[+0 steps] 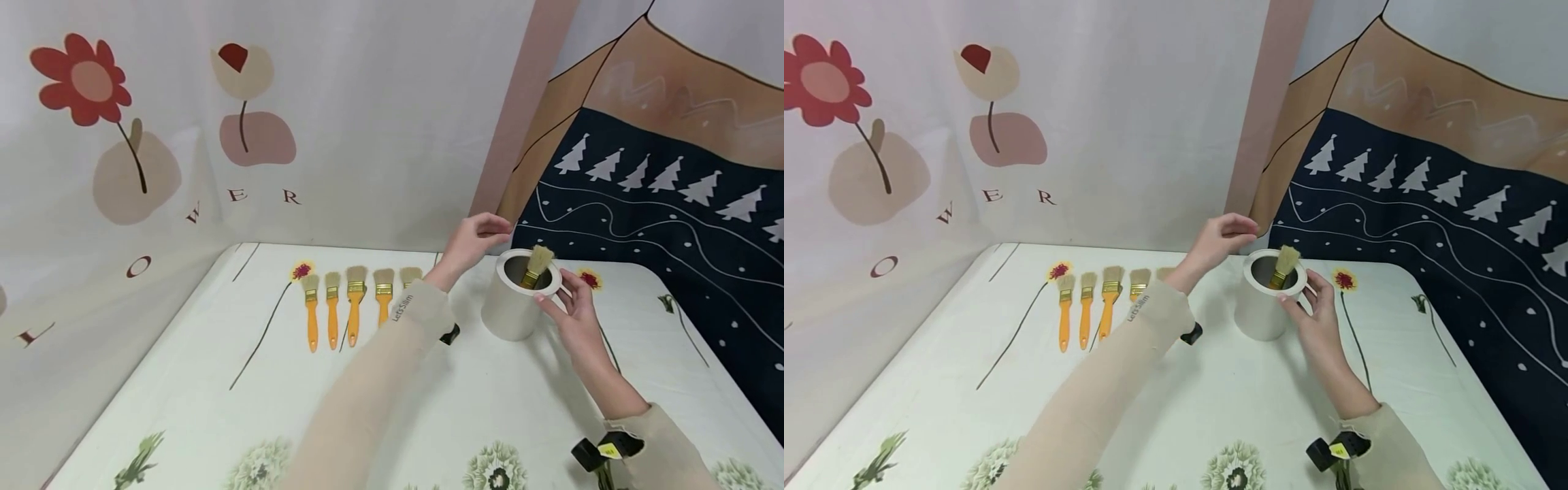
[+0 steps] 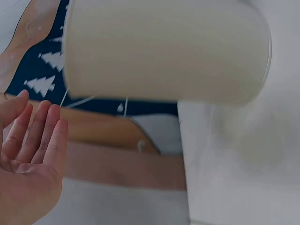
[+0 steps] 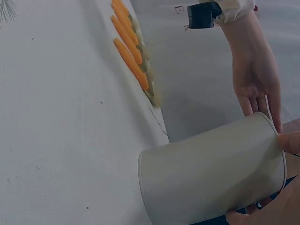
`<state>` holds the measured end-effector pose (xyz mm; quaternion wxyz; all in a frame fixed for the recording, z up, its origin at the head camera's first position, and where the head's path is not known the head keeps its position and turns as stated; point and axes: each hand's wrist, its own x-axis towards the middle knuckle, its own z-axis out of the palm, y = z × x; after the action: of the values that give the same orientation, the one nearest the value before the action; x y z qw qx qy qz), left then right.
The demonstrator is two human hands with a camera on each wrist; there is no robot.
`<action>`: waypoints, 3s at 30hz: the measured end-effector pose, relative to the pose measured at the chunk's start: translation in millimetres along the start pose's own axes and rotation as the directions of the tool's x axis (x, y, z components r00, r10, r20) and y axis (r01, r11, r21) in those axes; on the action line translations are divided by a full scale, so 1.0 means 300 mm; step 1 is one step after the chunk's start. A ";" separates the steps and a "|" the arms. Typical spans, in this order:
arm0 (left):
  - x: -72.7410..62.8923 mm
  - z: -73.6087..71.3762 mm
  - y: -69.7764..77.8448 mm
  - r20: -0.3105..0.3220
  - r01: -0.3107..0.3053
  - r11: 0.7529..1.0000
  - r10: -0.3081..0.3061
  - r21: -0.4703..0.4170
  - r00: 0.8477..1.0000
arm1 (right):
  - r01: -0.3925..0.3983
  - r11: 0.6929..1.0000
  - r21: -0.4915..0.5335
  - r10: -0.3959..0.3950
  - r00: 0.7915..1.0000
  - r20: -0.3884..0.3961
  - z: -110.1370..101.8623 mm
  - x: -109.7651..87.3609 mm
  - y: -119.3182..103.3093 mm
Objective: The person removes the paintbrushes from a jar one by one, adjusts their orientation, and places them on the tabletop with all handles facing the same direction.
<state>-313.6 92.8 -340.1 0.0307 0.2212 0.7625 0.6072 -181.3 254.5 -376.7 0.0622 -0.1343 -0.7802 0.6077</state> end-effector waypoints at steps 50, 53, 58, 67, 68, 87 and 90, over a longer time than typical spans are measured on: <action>-0.032 0.109 -0.005 -0.003 -0.227 0.967 0.228 0.112 0.974 | 0.023 1.000 -0.014 -0.022 0.999 0.023 -0.007 -0.001 0.009; -0.032 0.097 0.013 -0.017 -0.226 0.971 0.228 0.081 0.974 | 0.018 1.000 -0.009 -0.018 1.000 0.019 -0.007 -0.001 0.009; -0.032 0.070 0.053 -0.044 -0.224 0.974 0.225 0.025 0.973 | 0.011 1.000 -0.008 -0.010 1.000 0.011 -0.006 -0.001 0.006; -0.043 -0.022 0.148 -0.117 -0.277 0.952 0.263 -0.130 0.958 | 0.000 1.000 0.011 0.000 1.000 -0.001 0.000 0.000 0.003; -0.047 -0.036 0.161 -0.131 -0.288 0.946 0.270 -0.146 0.954 | -0.002 1.000 0.011 0.002 1.000 -0.004 0.000 -0.001 0.002; -0.170 -0.532 0.273 -0.364 -0.271 0.920 0.158 -0.284 0.918 | -0.018 0.997 0.073 0.020 1.000 -0.023 -0.009 -0.014 0.010; -0.214 -0.631 0.235 -0.395 -0.210 0.940 0.092 -0.268 0.914 | -0.027 0.997 0.070 0.029 0.999 -0.026 -0.011 -0.016 0.013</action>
<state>-294.4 -92.5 -238.8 -0.1298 0.1521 0.6318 0.7489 -175.3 257.1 -379.4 0.0688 -0.1512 -0.7557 0.6336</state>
